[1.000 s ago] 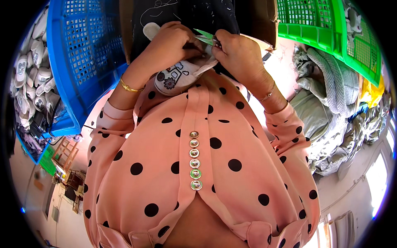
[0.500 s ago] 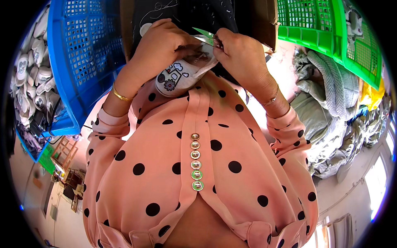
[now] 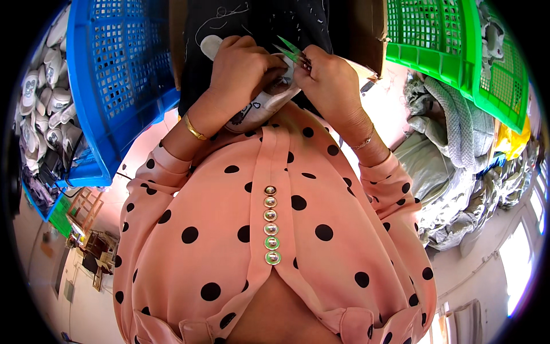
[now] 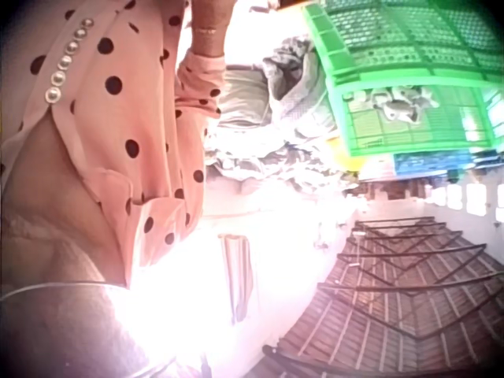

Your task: The person sits on the floor and uses scissors to trim loose threads and excess fabric from the edges of white slippers. They handle the slippers one at a time, picking them from a blue basket, trimming them, and placing them into a cardboard box.

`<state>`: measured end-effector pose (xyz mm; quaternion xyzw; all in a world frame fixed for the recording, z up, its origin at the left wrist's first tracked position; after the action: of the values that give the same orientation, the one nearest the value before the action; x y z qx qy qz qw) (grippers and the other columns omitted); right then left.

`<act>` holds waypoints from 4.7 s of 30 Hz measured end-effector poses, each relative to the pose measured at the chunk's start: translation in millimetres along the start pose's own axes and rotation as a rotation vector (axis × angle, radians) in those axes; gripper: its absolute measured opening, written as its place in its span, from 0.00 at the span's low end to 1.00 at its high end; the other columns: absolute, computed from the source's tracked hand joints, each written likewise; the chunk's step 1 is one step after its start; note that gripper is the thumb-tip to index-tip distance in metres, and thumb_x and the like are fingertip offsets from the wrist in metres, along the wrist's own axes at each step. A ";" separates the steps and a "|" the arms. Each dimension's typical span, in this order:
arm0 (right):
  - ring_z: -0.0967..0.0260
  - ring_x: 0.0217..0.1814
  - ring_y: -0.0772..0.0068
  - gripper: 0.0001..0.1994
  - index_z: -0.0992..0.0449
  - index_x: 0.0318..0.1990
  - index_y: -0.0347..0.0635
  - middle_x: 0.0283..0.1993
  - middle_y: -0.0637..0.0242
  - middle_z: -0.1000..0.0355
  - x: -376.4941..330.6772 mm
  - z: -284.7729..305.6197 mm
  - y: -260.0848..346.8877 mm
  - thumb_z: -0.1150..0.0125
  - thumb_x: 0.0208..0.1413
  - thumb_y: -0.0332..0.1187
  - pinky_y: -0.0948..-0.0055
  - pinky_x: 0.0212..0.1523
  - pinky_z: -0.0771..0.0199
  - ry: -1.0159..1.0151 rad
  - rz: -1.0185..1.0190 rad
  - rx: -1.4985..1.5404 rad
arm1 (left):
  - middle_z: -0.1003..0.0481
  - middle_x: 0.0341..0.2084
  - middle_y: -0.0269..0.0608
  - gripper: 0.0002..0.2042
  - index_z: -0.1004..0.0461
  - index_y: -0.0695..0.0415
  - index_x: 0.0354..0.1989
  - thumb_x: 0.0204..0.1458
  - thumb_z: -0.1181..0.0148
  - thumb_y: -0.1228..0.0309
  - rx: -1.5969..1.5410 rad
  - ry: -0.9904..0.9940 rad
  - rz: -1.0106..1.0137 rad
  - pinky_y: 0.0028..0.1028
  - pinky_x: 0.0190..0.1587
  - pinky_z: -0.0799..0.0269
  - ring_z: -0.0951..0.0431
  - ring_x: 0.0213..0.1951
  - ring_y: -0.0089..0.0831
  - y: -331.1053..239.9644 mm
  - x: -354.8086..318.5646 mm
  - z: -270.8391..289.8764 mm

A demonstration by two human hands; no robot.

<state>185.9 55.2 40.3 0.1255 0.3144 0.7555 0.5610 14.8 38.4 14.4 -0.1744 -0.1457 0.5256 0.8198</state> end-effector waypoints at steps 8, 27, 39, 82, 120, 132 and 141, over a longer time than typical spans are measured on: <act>0.27 0.28 0.49 0.09 0.27 0.32 0.38 0.25 0.55 0.27 -9.7 -1.2 -2.7 0.37 0.52 0.34 0.62 0.29 0.28 -0.001 -0.088 0.031 | 0.21 0.25 0.35 0.06 0.18 0.54 0.26 0.39 0.35 0.69 -0.295 0.041 -0.047 0.34 0.49 0.32 0.23 0.36 0.34 6.6 3.4 -6.4; 0.26 0.29 0.52 0.09 0.28 0.37 0.39 0.27 0.57 0.26 -14.9 3.5 -1.9 0.36 0.50 0.31 0.65 0.29 0.26 0.006 0.042 0.077 | 0.21 0.38 0.41 0.10 0.20 0.58 0.36 0.44 0.38 0.73 -0.320 0.288 -0.189 0.35 0.54 0.35 0.25 0.44 0.39 22.1 -0.7 38.5; 0.25 0.29 0.52 0.10 0.27 0.39 0.39 0.28 0.57 0.25 17.3 22.9 -10.6 0.36 0.51 0.31 0.67 0.30 0.25 -0.014 0.050 0.067 | 0.21 0.26 0.30 0.13 0.18 0.44 0.41 0.45 0.34 0.62 0.069 0.012 -0.128 0.32 0.47 0.34 0.23 0.35 0.30 6.0 18.6 24.0; 0.33 0.27 0.72 0.14 0.29 0.41 0.30 0.27 0.56 0.30 46.3 2.0 -28.0 0.41 0.54 0.33 0.74 0.33 0.29 0.208 -0.043 0.438 | 0.21 0.31 0.29 0.13 0.19 0.47 0.42 0.47 0.38 0.71 0.128 -0.143 -0.180 0.37 0.60 0.37 0.24 0.36 0.30 15.0 15.4 31.8; 0.27 0.22 0.72 0.05 0.27 0.24 0.43 0.16 0.70 0.32 53.6 58.1 41.3 0.35 0.42 0.30 0.75 0.23 0.33 0.261 0.843 -1.132 | 0.23 0.23 0.48 0.05 0.21 0.60 0.27 0.48 0.41 0.72 -0.175 0.226 -0.166 0.37 0.32 0.25 0.21 0.27 0.45 24.0 54.9 24.3; 0.26 0.25 0.72 0.03 0.20 0.20 0.53 0.19 0.73 0.27 59.7 38.5 28.9 0.34 0.39 0.29 0.73 0.23 0.35 0.365 0.722 -1.214 | 0.23 0.23 0.49 0.05 0.20 0.59 0.29 0.47 0.41 0.72 -0.107 0.299 -0.178 0.38 0.32 0.24 0.21 0.28 0.46 17.7 66.1 26.0; 0.31 0.22 0.77 0.04 0.23 0.19 0.58 0.17 0.80 0.33 56.5 25.0 28.7 0.33 0.37 0.32 0.72 0.20 0.45 0.417 0.687 -1.412 | 0.22 0.24 0.48 0.06 0.20 0.57 0.30 0.46 0.41 0.73 -0.124 0.291 -0.152 0.39 0.33 0.24 0.21 0.28 0.46 16.5 66.2 23.8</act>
<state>158.2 110.9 68.0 -0.3118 -0.1946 0.9135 0.1745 18.2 108.3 32.1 -0.2873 -0.0705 0.4214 0.8573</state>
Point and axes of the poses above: each hand's wrist, its own x-axis towards the middle knuckle, its own z-axis out of the back of the hand, y = z × x, the point moved 2 cm from there along x, towards the middle knuckle
